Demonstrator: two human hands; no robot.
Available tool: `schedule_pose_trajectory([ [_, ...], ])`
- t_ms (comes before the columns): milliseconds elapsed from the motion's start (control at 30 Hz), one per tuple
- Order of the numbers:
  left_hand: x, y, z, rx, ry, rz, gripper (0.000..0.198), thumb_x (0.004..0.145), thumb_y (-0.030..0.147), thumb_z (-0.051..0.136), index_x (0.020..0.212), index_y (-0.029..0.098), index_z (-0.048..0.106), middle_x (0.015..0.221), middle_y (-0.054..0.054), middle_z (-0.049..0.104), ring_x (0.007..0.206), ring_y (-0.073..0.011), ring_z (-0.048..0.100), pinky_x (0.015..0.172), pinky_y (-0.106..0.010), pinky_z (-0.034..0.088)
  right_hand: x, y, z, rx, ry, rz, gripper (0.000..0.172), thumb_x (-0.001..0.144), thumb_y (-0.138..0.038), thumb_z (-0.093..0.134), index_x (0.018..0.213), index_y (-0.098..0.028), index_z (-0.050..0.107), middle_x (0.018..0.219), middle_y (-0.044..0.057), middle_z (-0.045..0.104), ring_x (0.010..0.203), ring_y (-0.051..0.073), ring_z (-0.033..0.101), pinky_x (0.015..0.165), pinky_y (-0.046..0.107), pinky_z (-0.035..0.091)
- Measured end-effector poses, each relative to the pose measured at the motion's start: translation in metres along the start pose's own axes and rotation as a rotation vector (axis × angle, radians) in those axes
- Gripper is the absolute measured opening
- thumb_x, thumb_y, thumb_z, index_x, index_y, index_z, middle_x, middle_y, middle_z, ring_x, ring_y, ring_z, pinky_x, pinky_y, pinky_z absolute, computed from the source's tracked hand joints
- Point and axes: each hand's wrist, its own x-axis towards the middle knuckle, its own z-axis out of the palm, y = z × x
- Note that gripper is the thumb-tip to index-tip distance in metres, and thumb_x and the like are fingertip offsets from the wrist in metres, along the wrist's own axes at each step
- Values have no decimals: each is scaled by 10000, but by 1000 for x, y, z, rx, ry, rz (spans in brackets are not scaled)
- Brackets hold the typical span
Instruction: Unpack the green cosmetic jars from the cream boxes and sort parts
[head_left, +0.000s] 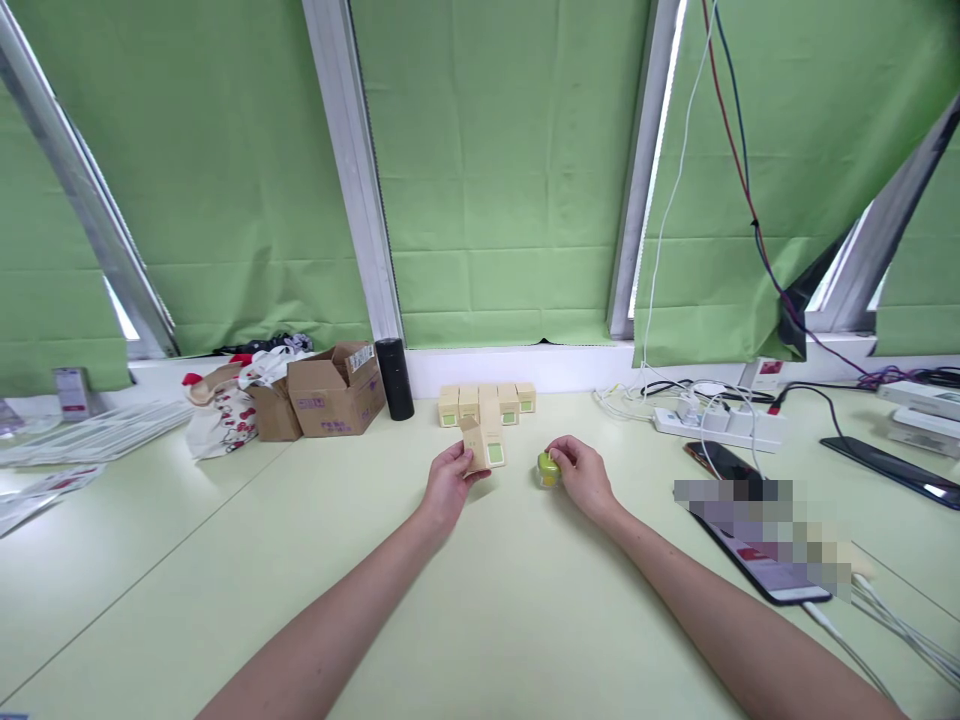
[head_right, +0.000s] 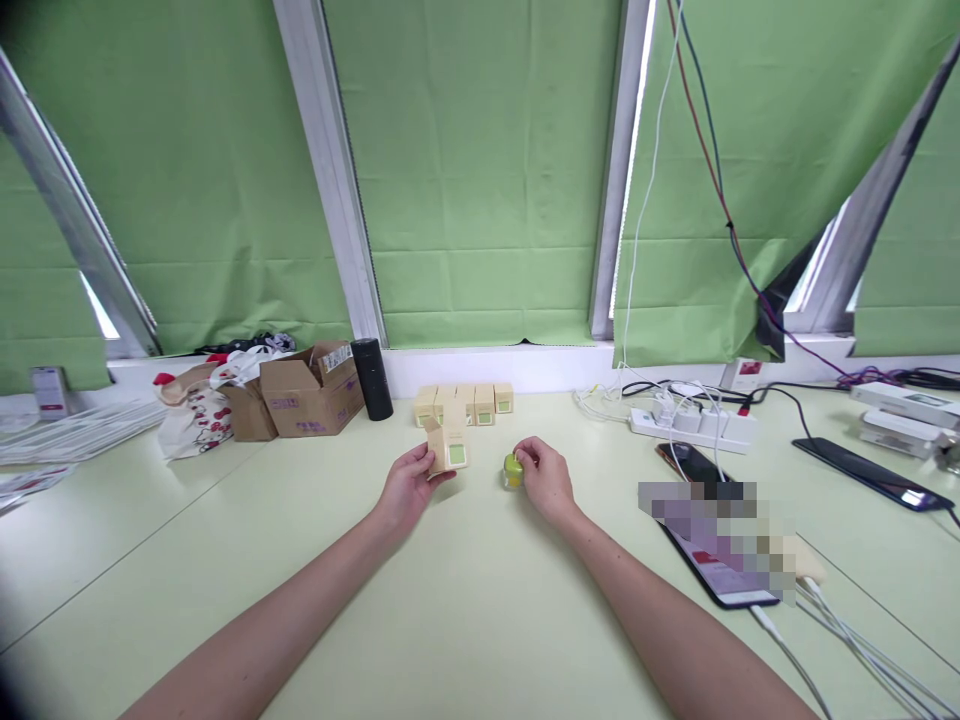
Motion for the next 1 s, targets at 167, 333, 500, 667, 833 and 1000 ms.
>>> schedule_pose_trajectory([
  [167,1,-1,-2,-69,17,-33,292,781,218,657,1049,126,728,1180,-146,747,940,-242,723,791,-386,609,-3,-2,2,-49,-35,2,231,886,-370,515,864,-226,695,832,36,737,746,218,636,727,357,476],
  [333,1,-1,-1,-136,24,-64,298,753,163,625,1025,109,735,1110,-137,768,936,-243,722,766,-347,596,-5,-4,1,-80,-63,-1,216,894,-364,516,875,-227,683,851,38,738,771,218,644,755,360,482],
  [500,0,1,0,-188,22,-67,289,730,151,631,995,114,740,1057,-128,782,925,-249,729,747,-334,585,-7,-10,-2,-167,-15,-92,233,914,-358,522,1024,-234,685,1045,67,739,1003,255,654,899,411,490],
  [667,-2,4,2,-223,5,-71,287,745,170,654,1007,99,748,1067,-138,784,941,-257,738,805,-348,577,-19,-35,-1,-169,57,-272,257,944,-386,531,1078,-228,684,1113,106,704,1089,289,607,905,440,497],
  [833,-11,11,10,-213,-87,-45,352,777,216,672,1096,88,744,1124,-154,775,942,-293,752,818,-363,558,-38,-65,6,9,-46,-227,271,966,-416,549,1120,-225,665,998,78,695,780,206,610,734,368,519],
  [1000,-18,16,16,-182,-146,-26,414,786,277,713,1171,122,716,1070,-128,785,934,-305,751,813,-372,536,-46,-72,20,311,-190,-29,475,900,-525,646,1260,-221,588,1250,120,636,798,175,624,602,305,524],
])
